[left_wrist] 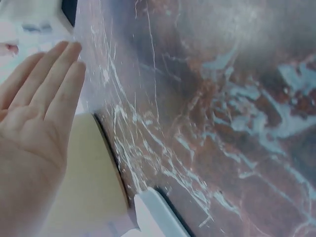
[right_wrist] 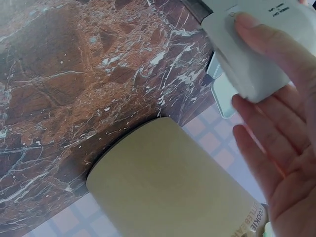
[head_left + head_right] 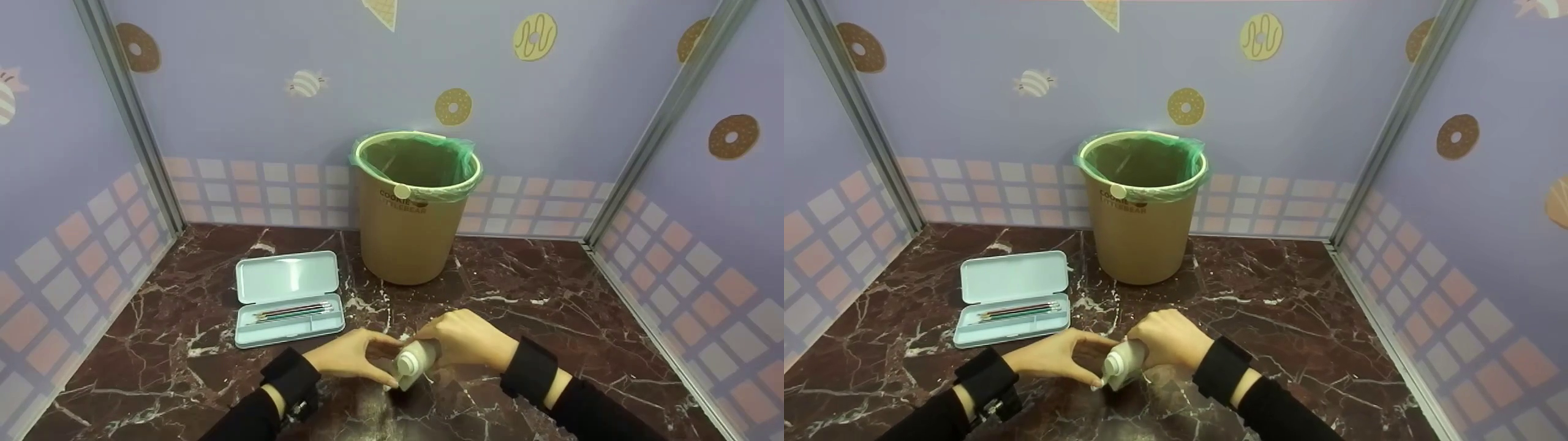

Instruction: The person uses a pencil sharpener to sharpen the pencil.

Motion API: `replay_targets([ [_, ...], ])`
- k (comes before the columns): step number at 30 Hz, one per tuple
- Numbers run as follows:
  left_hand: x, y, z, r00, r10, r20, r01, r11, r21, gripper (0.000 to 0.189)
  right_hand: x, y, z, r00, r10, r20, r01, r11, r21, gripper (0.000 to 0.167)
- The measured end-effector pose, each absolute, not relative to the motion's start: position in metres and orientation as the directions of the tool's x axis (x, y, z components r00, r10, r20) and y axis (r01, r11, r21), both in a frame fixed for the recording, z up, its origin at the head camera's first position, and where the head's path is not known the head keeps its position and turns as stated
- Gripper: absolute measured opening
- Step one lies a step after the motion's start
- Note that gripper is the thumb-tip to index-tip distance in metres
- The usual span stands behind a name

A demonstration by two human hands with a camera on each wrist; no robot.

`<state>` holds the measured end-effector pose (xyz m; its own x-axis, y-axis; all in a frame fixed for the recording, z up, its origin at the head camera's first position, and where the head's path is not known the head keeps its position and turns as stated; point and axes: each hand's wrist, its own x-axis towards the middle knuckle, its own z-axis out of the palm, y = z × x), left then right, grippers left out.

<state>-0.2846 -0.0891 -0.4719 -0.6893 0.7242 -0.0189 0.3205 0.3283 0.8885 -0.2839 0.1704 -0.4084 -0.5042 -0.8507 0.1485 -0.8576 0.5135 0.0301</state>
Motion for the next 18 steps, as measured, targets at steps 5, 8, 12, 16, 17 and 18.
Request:
replay_targets([
  [5,-0.277,-0.078,-0.474,-0.738,0.666,0.105,0.489,0.422,0.763,0.070,-0.286,0.167,-0.412,-0.530,-0.832,0.165,-0.831,0.548,0.092,0.038],
  [8,-0.275,-0.071,-0.476,-0.760,0.629,0.162,0.532,0.459,0.711,0.071,-0.286,0.163,-0.414,-0.543,-0.824,0.163,-0.818,0.563,0.121,0.034],
  [12,-0.274,-0.064,-0.479,-0.780,0.596,0.189,0.530,0.470,0.706,0.065,-0.285,0.157,-0.418,-0.565,-0.813,0.138,-0.805,0.581,0.124,0.030],
  [16,-0.273,-0.061,-0.482,-0.793,0.581,0.184,0.527,0.501,0.686,0.058,-0.284,0.153,-0.422,-0.570,-0.813,0.119,-0.802,0.582,0.135,0.029],
  [17,-0.273,-0.060,-0.482,-0.794,0.580,0.185,0.530,0.510,0.677,0.057,-0.284,0.152,-0.422,-0.570,-0.814,0.115,-0.802,0.581,0.138,0.029],
  [18,-0.273,-0.060,-0.482,-0.792,0.580,0.189,0.538,0.519,0.664,0.055,-0.283,0.152,-0.423,-0.569,-0.815,0.112,-0.802,0.580,0.140,0.029],
])
